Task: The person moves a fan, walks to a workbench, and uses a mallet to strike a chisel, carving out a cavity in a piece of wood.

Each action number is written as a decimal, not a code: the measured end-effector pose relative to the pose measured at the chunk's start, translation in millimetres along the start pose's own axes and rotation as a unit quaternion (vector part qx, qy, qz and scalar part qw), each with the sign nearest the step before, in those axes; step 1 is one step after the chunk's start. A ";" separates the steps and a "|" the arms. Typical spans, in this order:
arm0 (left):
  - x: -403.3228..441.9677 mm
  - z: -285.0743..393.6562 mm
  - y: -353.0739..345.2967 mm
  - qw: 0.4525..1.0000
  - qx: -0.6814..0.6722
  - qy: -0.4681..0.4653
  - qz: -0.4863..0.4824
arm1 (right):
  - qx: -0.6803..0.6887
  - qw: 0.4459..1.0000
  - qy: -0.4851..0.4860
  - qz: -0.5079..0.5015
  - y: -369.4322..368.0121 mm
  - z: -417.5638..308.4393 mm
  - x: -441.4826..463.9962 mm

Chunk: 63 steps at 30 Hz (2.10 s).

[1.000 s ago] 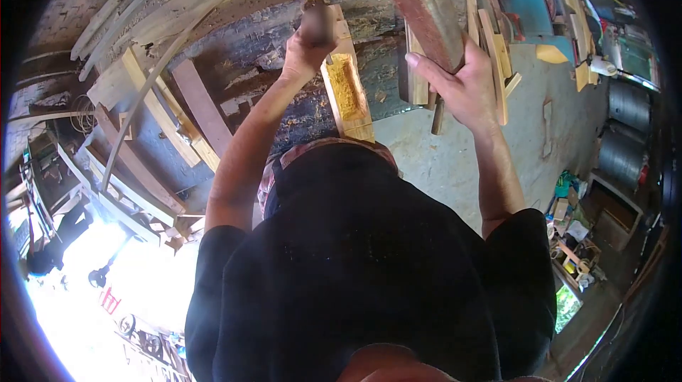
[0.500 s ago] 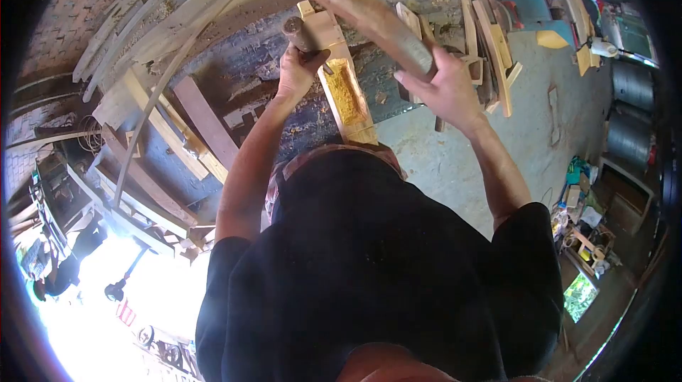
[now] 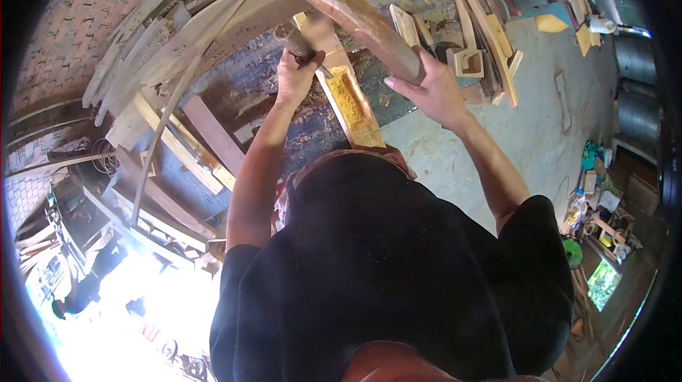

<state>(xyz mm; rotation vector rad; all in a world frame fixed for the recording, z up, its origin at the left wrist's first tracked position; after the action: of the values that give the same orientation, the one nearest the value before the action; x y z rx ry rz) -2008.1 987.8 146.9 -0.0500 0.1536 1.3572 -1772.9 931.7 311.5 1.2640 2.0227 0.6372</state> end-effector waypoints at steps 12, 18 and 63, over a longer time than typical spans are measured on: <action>0.0 12.2 -27.3 0.996 -0.027 -0.077 -0.047 | -0.017 0.989 0.108 0.095 29.3 -57.4 -20.6; 8.7 10.1 -23.0 0.997 0.024 -0.058 -0.037 | -0.049 0.998 0.031 -0.003 15.7 -23.6 -10.2; -5.4 -6.2 -19.7 0.993 -0.094 -0.062 -0.028 | 0.131 0.956 0.213 0.153 77.8 -96.1 -13.4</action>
<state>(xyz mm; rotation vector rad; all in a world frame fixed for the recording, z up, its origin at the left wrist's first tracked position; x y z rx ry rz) -1990.5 977.7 140.5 -0.1277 -0.0804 1.3116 -1794.8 946.3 433.1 1.7423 2.3370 0.8673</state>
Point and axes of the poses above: each hand's wrist, its own x-axis towards the middle knuckle, its own y-axis out of the back of the hand, z = x × y, the point moved 9 cm from there along x, towards the middle knuckle, and after that the axes turned 13 degrees about -z, right-handed, at the moved point
